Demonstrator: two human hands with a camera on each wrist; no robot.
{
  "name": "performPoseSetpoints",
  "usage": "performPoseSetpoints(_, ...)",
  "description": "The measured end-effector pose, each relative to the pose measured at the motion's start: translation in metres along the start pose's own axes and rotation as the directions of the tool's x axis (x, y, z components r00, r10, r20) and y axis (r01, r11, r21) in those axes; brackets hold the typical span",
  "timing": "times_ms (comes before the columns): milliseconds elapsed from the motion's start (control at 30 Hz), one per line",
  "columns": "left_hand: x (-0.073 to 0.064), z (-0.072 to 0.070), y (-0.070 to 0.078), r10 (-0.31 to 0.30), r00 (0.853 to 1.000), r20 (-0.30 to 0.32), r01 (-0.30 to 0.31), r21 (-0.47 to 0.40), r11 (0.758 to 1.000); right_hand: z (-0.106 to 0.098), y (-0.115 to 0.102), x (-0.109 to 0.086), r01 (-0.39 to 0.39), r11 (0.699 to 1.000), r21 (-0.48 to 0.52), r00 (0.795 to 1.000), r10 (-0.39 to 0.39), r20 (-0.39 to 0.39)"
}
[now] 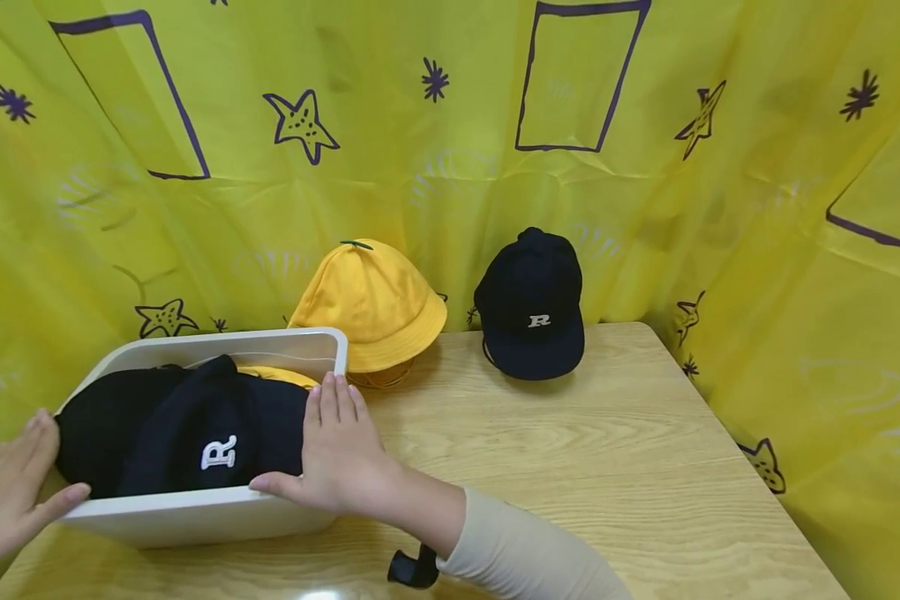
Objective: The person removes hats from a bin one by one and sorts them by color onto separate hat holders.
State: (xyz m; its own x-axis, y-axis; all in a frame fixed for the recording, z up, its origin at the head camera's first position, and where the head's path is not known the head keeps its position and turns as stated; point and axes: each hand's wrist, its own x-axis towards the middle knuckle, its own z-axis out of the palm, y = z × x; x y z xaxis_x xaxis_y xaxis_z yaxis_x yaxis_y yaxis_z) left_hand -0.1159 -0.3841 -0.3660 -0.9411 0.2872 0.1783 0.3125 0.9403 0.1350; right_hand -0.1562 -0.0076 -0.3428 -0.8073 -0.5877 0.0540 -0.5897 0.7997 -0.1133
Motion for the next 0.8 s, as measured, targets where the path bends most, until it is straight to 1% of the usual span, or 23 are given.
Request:
performPoseSetpoints(100, 0.001, 0.002, -0.001, 0.014, 1.000, -0.024, -0.014, -0.021, 1.000, -0.001, 0.001, -0.003, -0.007, 1.000, 0.005, 1.000, 0.007, 0.007)
performPoseSetpoints(200, 0.000, 0.002, -0.008, 0.043, 0.997, -0.059, -0.049, -0.102, 0.994, -0.001, 0.001, -0.004, -0.005, 1.000, 0.002, 1.000, 0.005, 0.008)
performPoseSetpoints(267, -0.002, 0.001, -0.014, 0.064, 0.995, -0.072, -0.074, -0.144, 0.987, -0.002, 0.001, -0.004, -0.004, 1.000, 0.003, 1.000, 0.004, 0.009)
performPoseSetpoints(333, -0.003, -0.001, -0.018, 0.081, 0.994, -0.077, -0.093, -0.155, 0.984, -0.002, 0.000, -0.004, -0.004, 1.000, 0.002, 1.000, 0.004, 0.009)
performPoseSetpoints(400, -0.004, -0.002, -0.019, 0.092, 0.993, -0.075, -0.101, -0.130, 0.986, -0.002, 0.000, -0.004, -0.006, 1.000, 0.002, 1.000, 0.005, 0.011)
performPoseSetpoints(500, -0.005, -0.003, -0.016, 0.084, 0.995, -0.058, -0.089, -0.088, 0.992, -0.003, 0.001, -0.005, -0.008, 1.000, 0.009, 1.000, 0.008, 0.019)
performPoseSetpoints(667, -0.002, -0.003, -0.006, 0.078, 0.996, -0.032, -0.080, -0.086, 0.993, -0.005, 0.006, -0.011, -0.013, 0.999, 0.044, 1.000, 0.012, 0.024)
performPoseSetpoints(800, 0.002, -0.001, 0.004, 0.108, 0.993, -0.045, -0.111, -0.084, 0.990, -0.005, 0.013, -0.017, -0.025, 0.998, 0.058, 0.999, 0.024, 0.026)
